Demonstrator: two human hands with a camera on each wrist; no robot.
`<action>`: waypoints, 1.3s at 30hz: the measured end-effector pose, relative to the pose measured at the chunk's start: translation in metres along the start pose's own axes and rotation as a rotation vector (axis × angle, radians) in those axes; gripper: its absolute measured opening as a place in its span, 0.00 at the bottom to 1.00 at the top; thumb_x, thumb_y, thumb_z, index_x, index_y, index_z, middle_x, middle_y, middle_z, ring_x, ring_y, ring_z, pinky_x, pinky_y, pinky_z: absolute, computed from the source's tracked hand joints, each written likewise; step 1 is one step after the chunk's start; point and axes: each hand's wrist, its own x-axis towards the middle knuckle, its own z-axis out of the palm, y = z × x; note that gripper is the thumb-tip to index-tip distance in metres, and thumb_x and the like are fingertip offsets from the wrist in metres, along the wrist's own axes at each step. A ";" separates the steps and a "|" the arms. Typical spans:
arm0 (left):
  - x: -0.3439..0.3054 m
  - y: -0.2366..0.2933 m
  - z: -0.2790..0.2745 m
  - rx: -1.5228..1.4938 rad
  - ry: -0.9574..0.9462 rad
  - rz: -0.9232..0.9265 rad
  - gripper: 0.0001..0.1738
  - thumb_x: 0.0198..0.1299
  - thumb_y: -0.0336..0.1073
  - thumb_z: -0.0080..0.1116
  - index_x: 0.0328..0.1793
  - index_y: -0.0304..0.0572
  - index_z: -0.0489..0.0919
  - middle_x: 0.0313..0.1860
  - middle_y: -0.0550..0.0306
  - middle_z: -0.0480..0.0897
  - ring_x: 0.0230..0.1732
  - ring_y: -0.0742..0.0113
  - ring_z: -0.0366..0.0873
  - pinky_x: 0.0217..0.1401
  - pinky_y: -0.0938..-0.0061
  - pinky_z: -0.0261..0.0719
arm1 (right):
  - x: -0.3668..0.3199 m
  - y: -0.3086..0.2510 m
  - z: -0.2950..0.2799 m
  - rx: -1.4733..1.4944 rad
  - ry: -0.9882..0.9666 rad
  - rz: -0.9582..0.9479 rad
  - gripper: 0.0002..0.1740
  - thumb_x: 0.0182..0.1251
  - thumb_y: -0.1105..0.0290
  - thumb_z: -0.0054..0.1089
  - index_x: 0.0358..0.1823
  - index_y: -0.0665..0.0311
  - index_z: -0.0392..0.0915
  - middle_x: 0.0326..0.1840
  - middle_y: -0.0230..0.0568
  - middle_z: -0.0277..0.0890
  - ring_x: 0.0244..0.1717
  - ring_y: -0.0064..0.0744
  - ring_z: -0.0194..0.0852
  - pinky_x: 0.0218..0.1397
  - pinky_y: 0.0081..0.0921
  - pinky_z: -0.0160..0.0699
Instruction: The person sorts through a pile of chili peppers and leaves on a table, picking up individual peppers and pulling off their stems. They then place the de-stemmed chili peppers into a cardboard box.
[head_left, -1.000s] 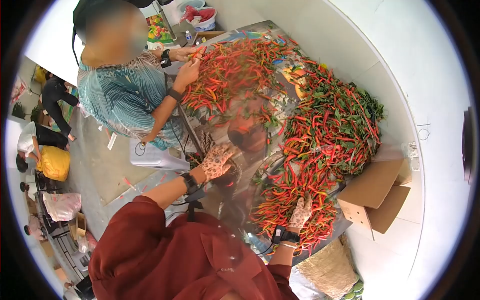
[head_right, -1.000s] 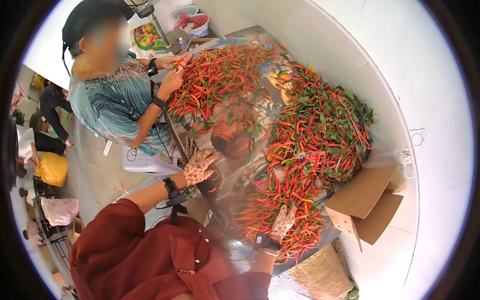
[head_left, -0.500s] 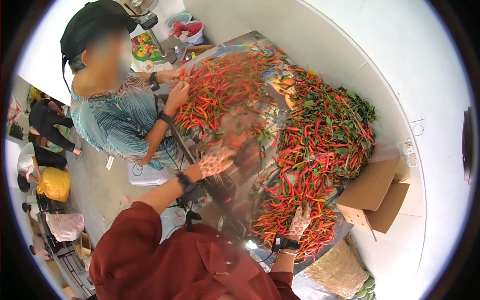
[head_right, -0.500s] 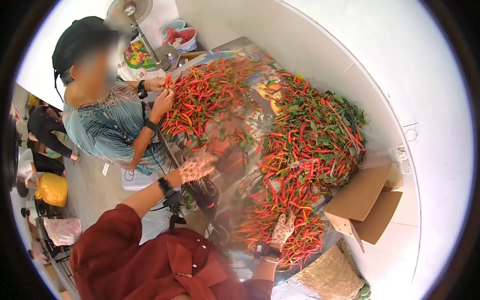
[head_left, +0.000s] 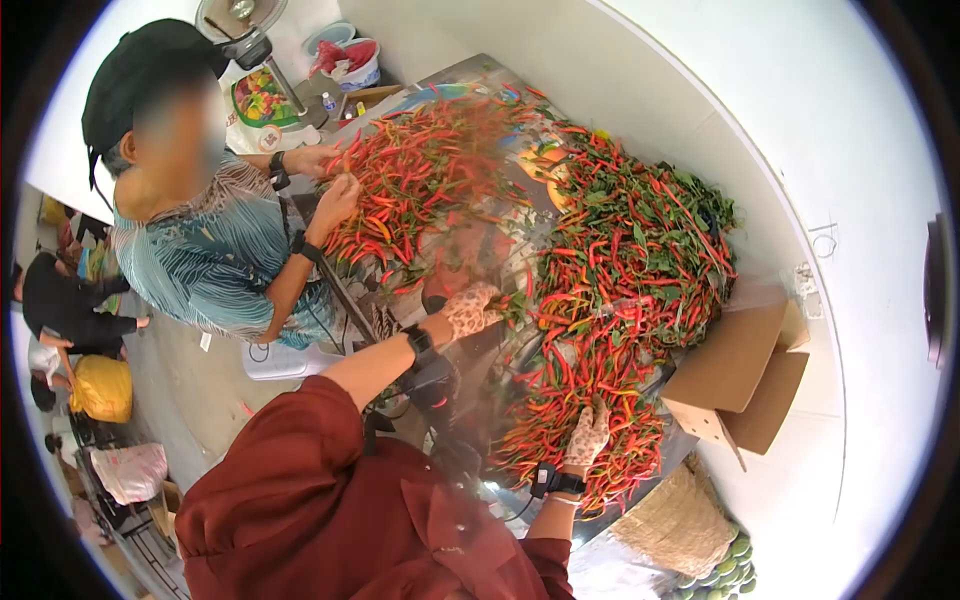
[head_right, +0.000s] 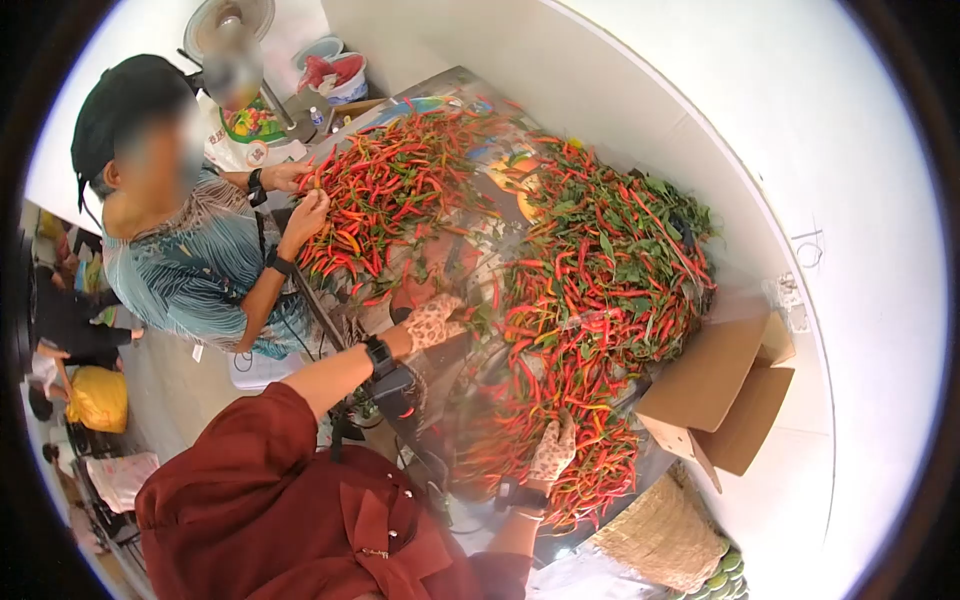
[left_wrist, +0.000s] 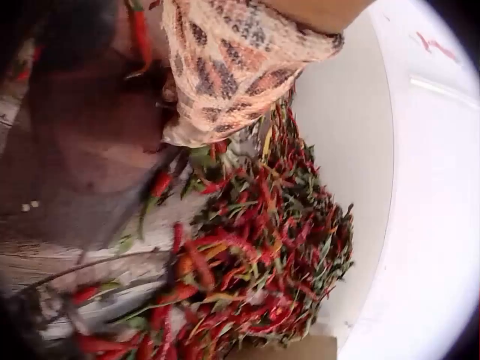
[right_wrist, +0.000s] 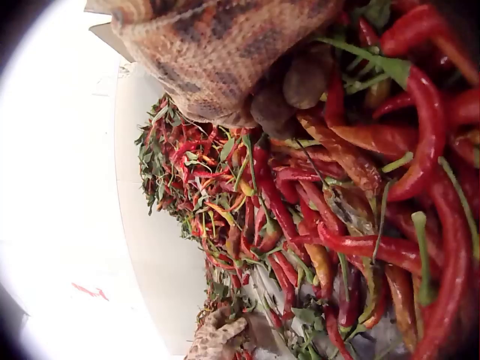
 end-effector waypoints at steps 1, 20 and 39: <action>-0.010 0.004 0.000 -0.146 -0.047 -0.051 0.28 0.62 0.39 0.55 0.66 0.37 0.67 0.62 0.38 0.69 0.62 0.46 0.69 0.65 0.61 0.69 | 0.000 0.000 0.001 0.001 0.006 0.016 0.19 0.66 0.74 0.48 0.57 0.70 0.74 0.55 0.48 0.76 0.56 0.40 0.74 0.61 0.30 0.69; -0.032 0.013 -0.007 -0.009 0.063 -0.032 0.28 0.62 0.37 0.54 0.68 0.41 0.66 0.65 0.42 0.67 0.64 0.47 0.66 0.67 0.61 0.67 | 0.002 0.007 0.003 0.087 -0.021 0.131 0.19 0.69 0.72 0.48 0.59 0.68 0.73 0.56 0.44 0.77 0.54 0.36 0.74 0.58 0.28 0.71; -0.076 -0.014 -0.022 -1.008 0.128 -0.271 0.19 0.63 0.45 0.57 0.49 0.35 0.79 0.35 0.61 0.79 0.34 0.74 0.72 0.39 0.78 0.71 | 0.003 0.018 0.002 0.050 -0.023 0.036 0.17 0.68 0.73 0.48 0.56 0.67 0.75 0.53 0.45 0.78 0.53 0.39 0.76 0.57 0.31 0.72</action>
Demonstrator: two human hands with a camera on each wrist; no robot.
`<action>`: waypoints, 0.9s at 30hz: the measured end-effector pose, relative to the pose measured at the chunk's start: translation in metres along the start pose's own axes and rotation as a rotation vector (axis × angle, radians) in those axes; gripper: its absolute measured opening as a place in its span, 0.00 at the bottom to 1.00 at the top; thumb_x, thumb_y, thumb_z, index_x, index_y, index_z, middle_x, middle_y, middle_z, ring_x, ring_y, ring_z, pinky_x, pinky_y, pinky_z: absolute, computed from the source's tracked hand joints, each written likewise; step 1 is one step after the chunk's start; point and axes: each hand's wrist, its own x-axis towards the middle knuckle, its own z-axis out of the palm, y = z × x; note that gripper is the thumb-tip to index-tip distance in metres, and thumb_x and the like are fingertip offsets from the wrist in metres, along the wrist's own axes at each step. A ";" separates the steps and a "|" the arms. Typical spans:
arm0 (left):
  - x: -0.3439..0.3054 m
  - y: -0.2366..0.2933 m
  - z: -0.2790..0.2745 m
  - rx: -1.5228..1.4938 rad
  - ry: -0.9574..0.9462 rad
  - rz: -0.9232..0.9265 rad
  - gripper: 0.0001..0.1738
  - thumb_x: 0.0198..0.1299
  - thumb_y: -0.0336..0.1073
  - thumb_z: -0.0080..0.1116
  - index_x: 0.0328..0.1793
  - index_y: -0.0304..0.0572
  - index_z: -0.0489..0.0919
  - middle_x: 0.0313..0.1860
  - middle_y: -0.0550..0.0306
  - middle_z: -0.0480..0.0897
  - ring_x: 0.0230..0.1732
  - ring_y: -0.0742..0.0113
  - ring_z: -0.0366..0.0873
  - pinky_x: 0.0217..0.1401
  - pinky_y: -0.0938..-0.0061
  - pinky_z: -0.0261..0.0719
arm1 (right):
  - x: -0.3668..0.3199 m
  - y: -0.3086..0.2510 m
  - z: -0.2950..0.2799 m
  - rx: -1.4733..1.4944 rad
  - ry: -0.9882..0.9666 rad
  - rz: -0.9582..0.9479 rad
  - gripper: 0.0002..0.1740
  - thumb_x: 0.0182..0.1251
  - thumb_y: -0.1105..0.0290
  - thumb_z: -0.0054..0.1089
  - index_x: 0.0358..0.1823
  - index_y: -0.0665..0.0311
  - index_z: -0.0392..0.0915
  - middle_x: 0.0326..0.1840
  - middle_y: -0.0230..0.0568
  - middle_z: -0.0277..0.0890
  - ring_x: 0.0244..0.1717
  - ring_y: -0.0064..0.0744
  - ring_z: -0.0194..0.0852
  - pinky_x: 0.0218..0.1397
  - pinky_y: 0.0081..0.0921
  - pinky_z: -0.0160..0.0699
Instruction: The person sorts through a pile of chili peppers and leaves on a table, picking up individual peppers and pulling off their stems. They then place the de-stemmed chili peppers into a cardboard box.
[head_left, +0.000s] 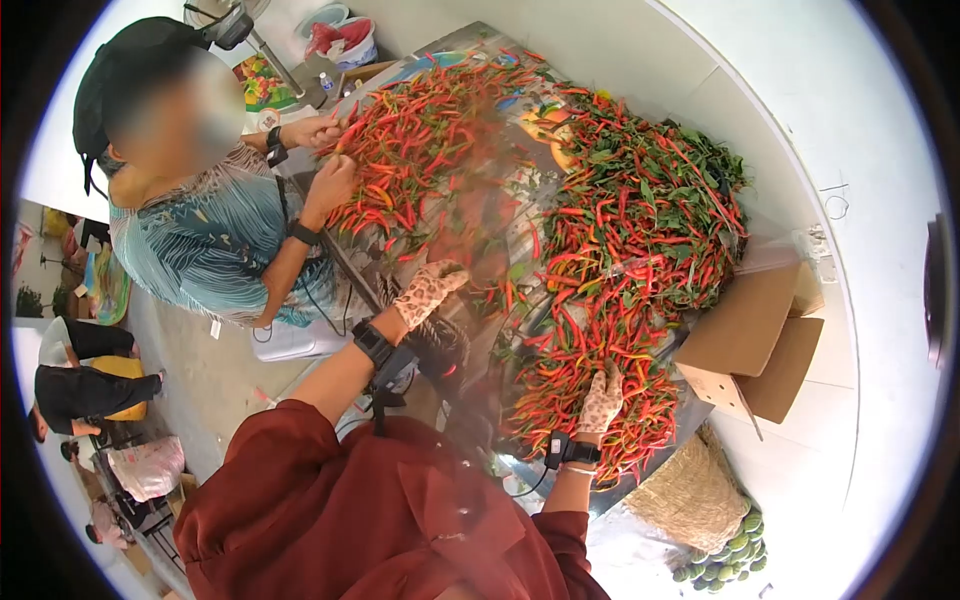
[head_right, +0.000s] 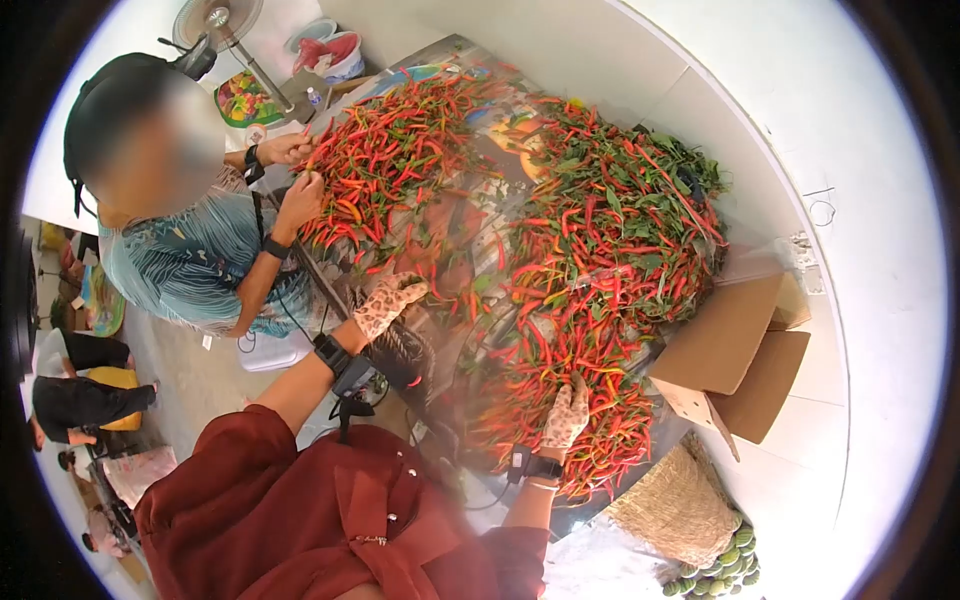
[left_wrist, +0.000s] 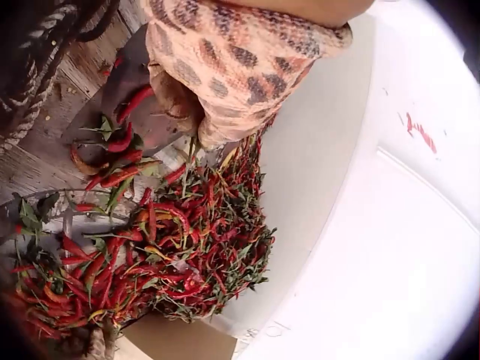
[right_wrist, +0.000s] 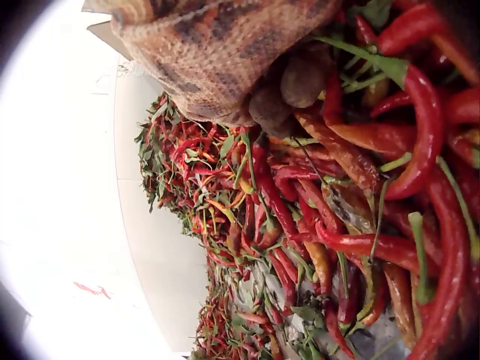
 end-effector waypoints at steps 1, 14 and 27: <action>-0.004 -0.002 -0.004 0.103 -0.025 -0.030 0.19 0.63 0.44 0.58 0.49 0.36 0.79 0.34 0.62 0.78 0.31 0.75 0.72 0.35 0.78 0.71 | 0.003 0.007 0.001 -0.014 0.023 -0.060 0.17 0.69 0.73 0.49 0.57 0.65 0.74 0.50 0.38 0.78 0.40 0.29 0.72 0.44 0.26 0.71; 0.013 -0.044 0.011 0.375 0.037 0.200 0.21 0.66 0.42 0.53 0.59 0.36 0.70 0.45 0.57 0.78 0.43 0.69 0.76 0.43 0.74 0.77 | -0.010 -0.054 -0.005 0.008 0.000 0.080 0.18 0.70 0.72 0.48 0.59 0.66 0.74 0.53 0.40 0.78 0.44 0.29 0.75 0.46 0.24 0.74; 0.045 -0.018 0.046 1.000 -0.039 0.151 0.29 0.65 0.49 0.52 0.66 0.37 0.68 0.65 0.44 0.71 0.62 0.49 0.71 0.60 0.63 0.72 | -0.004 -0.020 -0.002 -0.009 0.013 -0.050 0.19 0.69 0.71 0.47 0.59 0.67 0.73 0.54 0.43 0.77 0.52 0.35 0.76 0.55 0.27 0.72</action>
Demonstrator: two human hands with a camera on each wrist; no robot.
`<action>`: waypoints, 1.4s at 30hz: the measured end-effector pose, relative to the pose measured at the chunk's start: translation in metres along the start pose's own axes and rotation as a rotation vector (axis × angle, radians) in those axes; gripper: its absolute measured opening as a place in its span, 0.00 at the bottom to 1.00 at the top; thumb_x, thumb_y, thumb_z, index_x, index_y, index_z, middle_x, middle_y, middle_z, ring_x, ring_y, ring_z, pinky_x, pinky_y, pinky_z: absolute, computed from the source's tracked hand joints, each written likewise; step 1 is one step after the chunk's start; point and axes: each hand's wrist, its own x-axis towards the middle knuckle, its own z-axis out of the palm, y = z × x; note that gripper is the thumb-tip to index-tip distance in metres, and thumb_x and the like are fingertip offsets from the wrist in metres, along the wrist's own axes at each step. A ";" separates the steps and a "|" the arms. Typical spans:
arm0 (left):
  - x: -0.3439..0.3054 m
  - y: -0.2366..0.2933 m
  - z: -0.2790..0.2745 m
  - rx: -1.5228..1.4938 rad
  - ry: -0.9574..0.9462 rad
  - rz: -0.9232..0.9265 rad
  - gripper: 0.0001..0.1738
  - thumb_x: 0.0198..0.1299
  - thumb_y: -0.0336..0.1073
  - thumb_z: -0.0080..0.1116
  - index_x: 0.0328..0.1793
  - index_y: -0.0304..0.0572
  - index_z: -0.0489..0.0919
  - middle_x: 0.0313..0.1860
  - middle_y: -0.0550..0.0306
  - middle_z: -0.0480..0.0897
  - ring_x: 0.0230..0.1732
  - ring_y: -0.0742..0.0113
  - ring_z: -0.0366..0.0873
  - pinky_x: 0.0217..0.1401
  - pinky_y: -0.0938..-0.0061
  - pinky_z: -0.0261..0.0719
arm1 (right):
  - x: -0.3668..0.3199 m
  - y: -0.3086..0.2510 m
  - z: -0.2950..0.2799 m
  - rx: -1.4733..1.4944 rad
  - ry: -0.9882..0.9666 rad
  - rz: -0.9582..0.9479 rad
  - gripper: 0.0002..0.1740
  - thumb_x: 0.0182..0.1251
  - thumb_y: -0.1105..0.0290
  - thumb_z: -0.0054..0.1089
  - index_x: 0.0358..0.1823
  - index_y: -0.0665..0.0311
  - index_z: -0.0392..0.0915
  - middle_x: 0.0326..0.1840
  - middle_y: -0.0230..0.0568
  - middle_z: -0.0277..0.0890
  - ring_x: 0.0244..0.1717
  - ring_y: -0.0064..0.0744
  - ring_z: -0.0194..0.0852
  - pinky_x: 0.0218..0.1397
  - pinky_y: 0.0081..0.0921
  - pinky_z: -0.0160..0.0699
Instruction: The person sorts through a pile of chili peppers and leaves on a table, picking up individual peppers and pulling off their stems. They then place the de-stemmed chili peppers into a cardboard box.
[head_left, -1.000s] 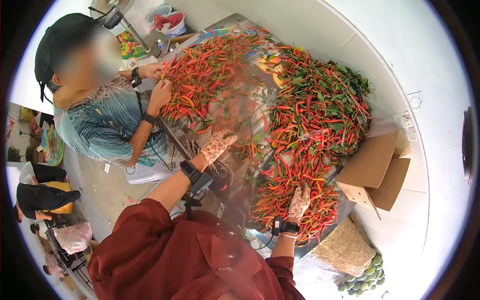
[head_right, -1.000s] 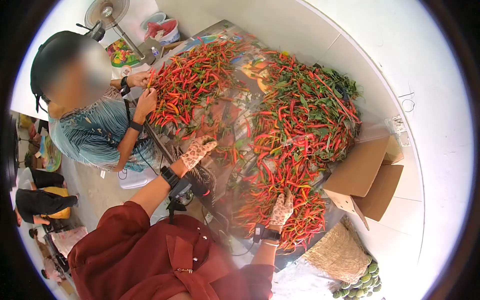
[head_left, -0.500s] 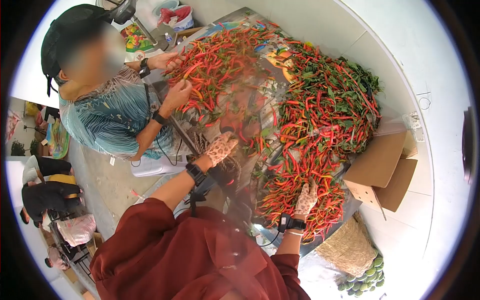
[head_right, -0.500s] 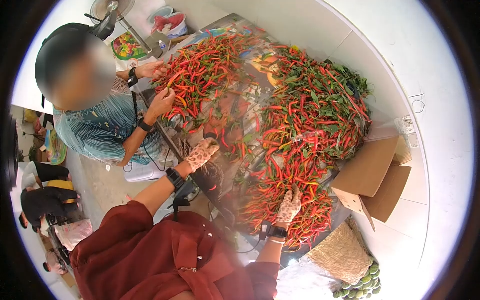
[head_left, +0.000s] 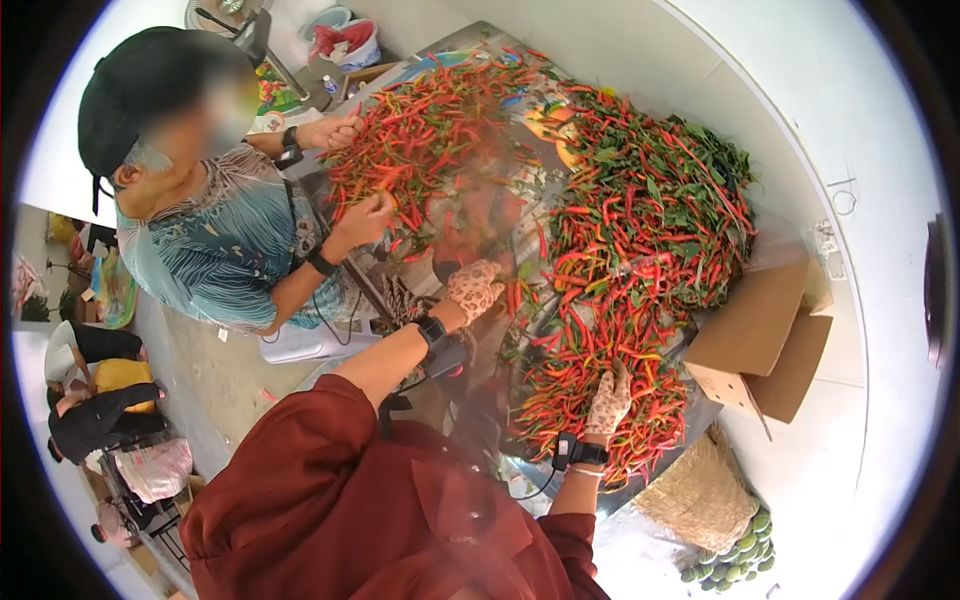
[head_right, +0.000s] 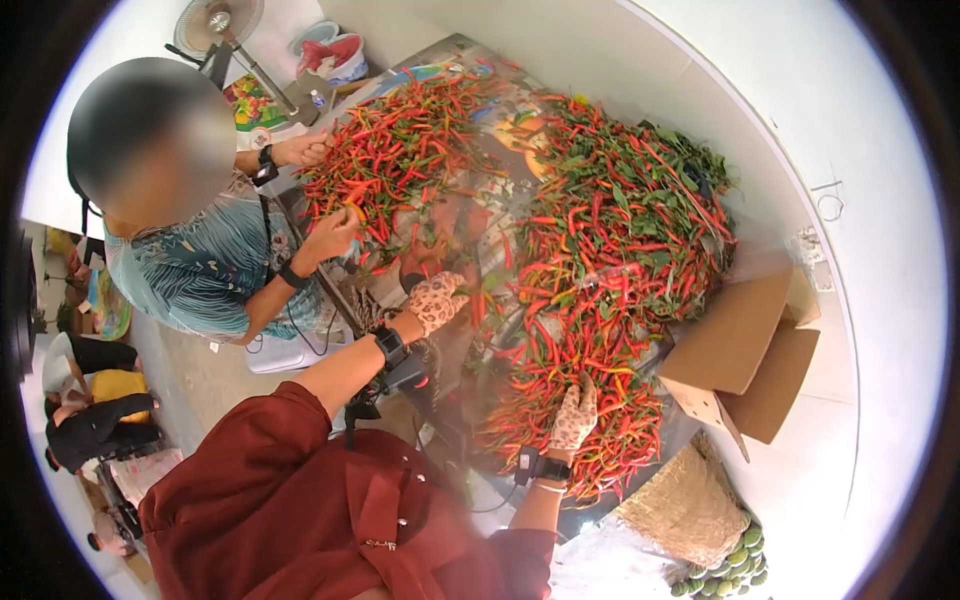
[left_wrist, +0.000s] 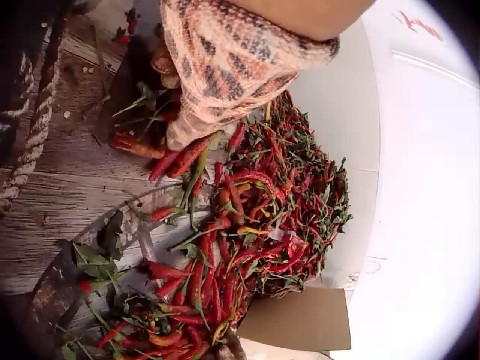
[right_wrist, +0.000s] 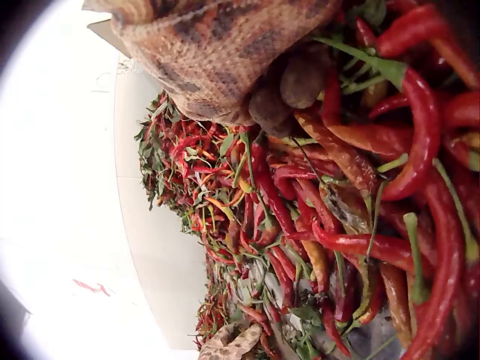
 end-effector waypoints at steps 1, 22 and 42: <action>0.000 -0.008 0.004 0.009 0.011 -0.008 0.29 0.65 0.49 0.52 0.66 0.37 0.68 0.65 0.44 0.71 0.62 0.49 0.71 0.60 0.63 0.72 | 0.002 0.005 -0.001 -0.029 -0.037 0.091 0.19 0.68 0.71 0.47 0.58 0.68 0.74 0.54 0.44 0.77 0.52 0.36 0.76 0.56 0.28 0.72; -0.050 0.018 -0.038 -0.841 -0.202 -0.175 0.11 0.66 0.33 0.51 0.50 0.35 0.77 0.42 0.54 0.79 0.40 0.68 0.77 0.40 0.74 0.75 | -0.002 -0.018 -0.001 0.253 -0.066 0.290 0.19 0.69 0.72 0.49 0.60 0.67 0.71 0.50 0.39 0.78 0.35 0.24 0.76 0.39 0.21 0.77; -0.152 -0.075 0.004 -0.066 -0.441 0.285 0.21 0.60 0.48 0.51 0.55 0.45 0.77 0.50 0.47 0.78 0.50 0.50 0.76 0.55 0.63 0.74 | 0.020 -0.067 0.069 0.109 -0.372 0.202 0.22 0.67 0.60 0.55 0.52 0.73 0.75 0.35 0.46 0.79 0.32 0.40 0.77 0.36 0.33 0.78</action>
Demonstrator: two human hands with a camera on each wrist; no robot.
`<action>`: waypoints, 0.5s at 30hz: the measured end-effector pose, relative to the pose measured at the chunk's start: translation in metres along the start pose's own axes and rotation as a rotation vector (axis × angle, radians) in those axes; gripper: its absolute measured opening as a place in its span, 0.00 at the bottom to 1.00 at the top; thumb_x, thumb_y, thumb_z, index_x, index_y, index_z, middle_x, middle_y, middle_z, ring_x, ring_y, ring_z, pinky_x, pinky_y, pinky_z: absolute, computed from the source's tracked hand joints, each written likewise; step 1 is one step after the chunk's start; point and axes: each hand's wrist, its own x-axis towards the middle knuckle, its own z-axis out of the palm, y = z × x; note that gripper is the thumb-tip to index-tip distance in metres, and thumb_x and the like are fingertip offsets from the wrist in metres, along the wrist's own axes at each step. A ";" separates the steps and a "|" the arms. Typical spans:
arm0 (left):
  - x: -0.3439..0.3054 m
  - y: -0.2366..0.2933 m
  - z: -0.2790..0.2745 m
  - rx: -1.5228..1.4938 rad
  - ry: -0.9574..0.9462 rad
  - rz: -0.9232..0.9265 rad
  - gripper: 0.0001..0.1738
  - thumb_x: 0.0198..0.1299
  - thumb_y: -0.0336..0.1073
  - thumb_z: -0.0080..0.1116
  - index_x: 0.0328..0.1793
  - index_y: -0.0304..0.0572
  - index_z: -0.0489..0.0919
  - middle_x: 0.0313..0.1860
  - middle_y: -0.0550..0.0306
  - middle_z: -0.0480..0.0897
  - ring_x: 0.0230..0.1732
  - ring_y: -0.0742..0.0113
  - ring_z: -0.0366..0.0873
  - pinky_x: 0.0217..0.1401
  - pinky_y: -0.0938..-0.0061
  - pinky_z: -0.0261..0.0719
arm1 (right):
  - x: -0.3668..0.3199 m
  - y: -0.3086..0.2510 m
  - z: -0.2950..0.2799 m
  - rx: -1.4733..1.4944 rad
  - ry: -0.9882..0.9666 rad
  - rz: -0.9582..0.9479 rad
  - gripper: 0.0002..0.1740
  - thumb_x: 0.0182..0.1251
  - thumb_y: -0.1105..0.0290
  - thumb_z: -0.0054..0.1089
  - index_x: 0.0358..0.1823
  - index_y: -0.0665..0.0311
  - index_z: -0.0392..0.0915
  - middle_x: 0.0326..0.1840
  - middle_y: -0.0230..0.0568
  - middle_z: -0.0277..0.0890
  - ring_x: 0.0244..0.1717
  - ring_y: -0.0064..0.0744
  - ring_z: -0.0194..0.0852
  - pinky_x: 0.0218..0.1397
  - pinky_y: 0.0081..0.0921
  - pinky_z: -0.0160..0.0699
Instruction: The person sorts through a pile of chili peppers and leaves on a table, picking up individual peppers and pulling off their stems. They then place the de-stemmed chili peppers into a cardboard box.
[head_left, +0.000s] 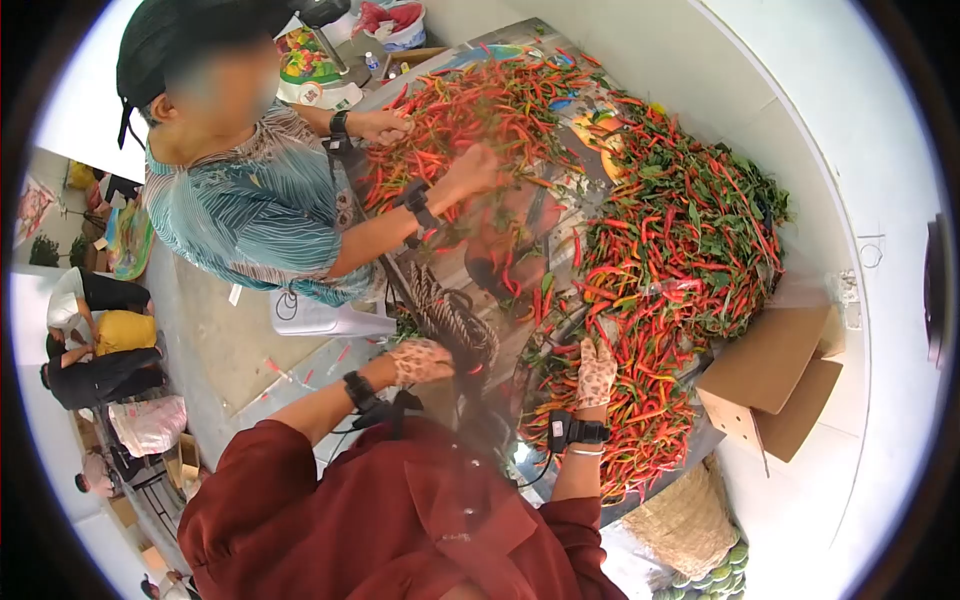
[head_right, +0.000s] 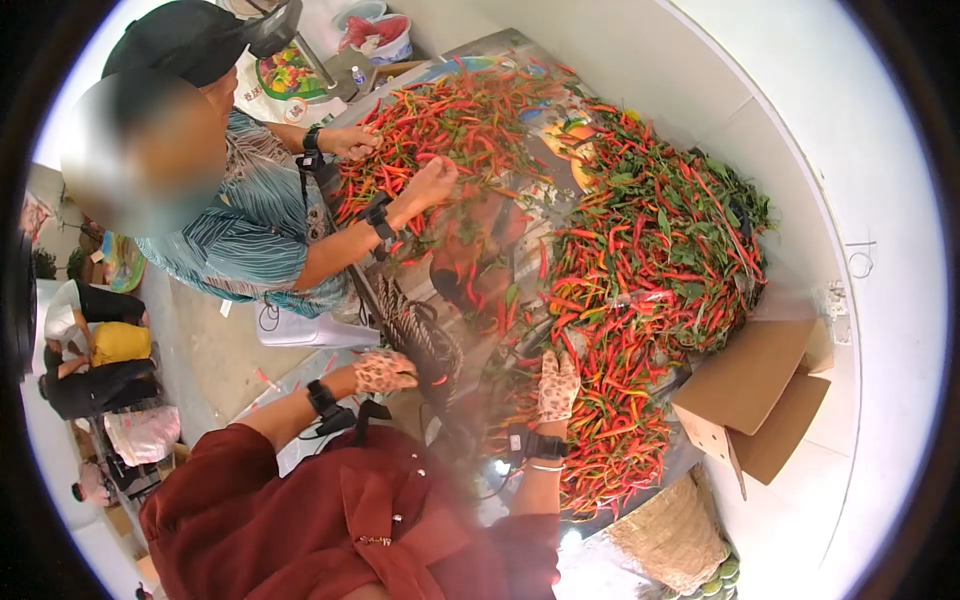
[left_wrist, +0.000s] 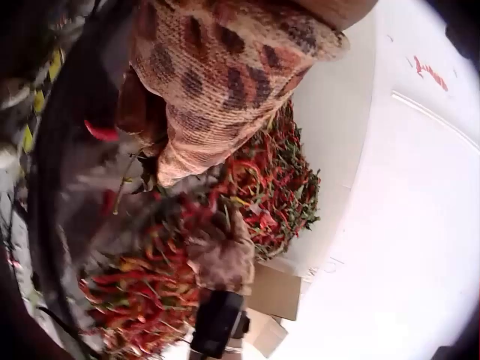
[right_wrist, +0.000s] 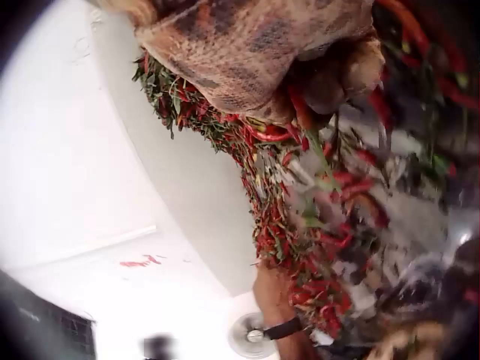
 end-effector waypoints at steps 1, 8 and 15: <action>-0.013 0.009 -0.015 0.082 -0.161 -0.184 0.18 0.64 0.43 0.46 0.56 0.48 0.77 0.54 0.51 0.76 0.53 0.53 0.75 0.58 0.65 0.73 | 0.004 0.010 -0.004 -0.284 0.029 -0.219 0.23 0.67 0.60 0.55 0.53 0.73 0.74 0.37 0.50 0.80 0.36 0.47 0.78 0.42 0.36 0.79; 0.017 -0.002 -0.014 -0.098 0.229 -0.183 0.28 0.62 0.56 0.51 0.58 0.43 0.75 0.49 0.45 0.80 0.51 0.49 0.78 0.55 0.61 0.74 | 0.001 -0.019 0.018 -0.527 0.057 -0.362 0.29 0.63 0.63 0.56 0.66 0.63 0.65 0.63 0.54 0.67 0.66 0.50 0.61 0.68 0.40 0.60; 0.098 0.042 -0.048 0.002 0.507 -0.146 0.29 0.60 0.41 0.58 0.68 0.44 0.67 0.60 0.44 0.74 0.61 0.48 0.72 0.63 0.63 0.70 | 0.010 -0.032 0.067 -0.560 -0.197 -0.482 0.30 0.62 0.66 0.57 0.66 0.61 0.66 0.64 0.49 0.70 0.64 0.46 0.66 0.66 0.35 0.65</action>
